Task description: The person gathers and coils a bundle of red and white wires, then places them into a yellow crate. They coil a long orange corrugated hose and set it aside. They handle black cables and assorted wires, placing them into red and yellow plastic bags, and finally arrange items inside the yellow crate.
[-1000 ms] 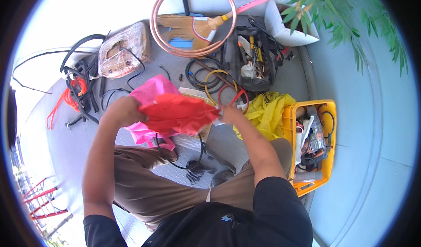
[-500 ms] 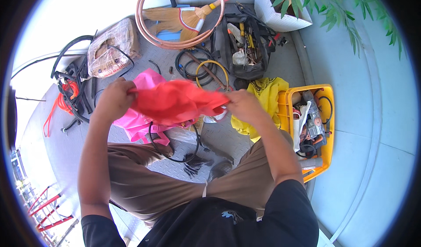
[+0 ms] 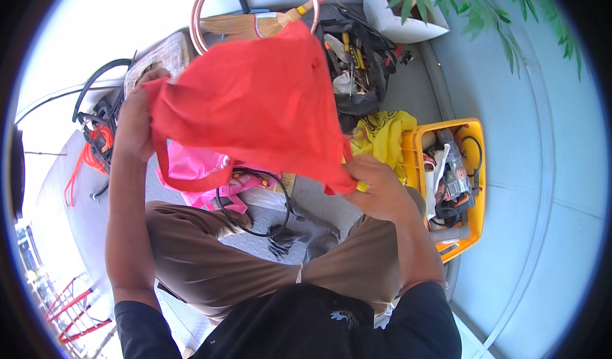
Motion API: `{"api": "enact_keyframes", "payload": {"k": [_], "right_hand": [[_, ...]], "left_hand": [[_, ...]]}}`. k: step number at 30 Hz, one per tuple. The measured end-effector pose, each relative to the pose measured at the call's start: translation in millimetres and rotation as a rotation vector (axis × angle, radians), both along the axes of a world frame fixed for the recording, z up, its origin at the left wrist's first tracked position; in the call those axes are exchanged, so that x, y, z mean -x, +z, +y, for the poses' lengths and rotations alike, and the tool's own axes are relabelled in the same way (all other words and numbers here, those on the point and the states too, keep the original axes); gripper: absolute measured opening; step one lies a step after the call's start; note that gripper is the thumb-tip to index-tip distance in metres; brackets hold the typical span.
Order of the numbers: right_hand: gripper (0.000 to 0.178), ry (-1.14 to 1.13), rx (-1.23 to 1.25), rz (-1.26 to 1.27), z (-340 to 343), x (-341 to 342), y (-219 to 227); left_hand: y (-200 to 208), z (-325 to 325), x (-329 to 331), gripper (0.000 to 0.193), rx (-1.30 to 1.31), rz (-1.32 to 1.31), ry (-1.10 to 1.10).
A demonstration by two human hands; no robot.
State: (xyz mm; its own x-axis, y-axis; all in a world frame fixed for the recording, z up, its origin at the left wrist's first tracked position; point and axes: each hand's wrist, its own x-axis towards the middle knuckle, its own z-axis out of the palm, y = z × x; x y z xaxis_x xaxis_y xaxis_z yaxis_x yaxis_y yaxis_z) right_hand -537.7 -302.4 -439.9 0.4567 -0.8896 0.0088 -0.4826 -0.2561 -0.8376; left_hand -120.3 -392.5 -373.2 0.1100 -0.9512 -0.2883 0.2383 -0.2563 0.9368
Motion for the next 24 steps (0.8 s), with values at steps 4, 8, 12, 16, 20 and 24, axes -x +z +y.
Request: {"api": "enact_keyframes", "payload": {"k": [4,8,12,16,20,24], "right_hand": [[0.035,-0.383,-0.616,-0.945,23,8,12],[0.041,0.092,-0.394,-0.784,13,10,30],[0.041,0.159,-0.457,0.425,3,-11,-3],[0.042,0.678,-0.750,0.148,58,-37,-40],[0.046,0.533,-0.398,0.207,75,-41,-79],[0.042,0.282,-0.022,0.356,42,-30,-125]], "left_hand": [[-6,7,2,0.022,-0.014,-0.555,-0.093],[-6,13,-2,0.025,-0.034,-0.550,-0.133],[-3,11,-9,0.035,-0.126,-0.869,-0.242],[-1,10,-29,0.045,-0.151,-0.964,-0.067],[-12,7,-59,0.046,-0.170,-0.967,0.077],[-23,5,-76,0.047,-0.148,-1.137,0.072]]}}
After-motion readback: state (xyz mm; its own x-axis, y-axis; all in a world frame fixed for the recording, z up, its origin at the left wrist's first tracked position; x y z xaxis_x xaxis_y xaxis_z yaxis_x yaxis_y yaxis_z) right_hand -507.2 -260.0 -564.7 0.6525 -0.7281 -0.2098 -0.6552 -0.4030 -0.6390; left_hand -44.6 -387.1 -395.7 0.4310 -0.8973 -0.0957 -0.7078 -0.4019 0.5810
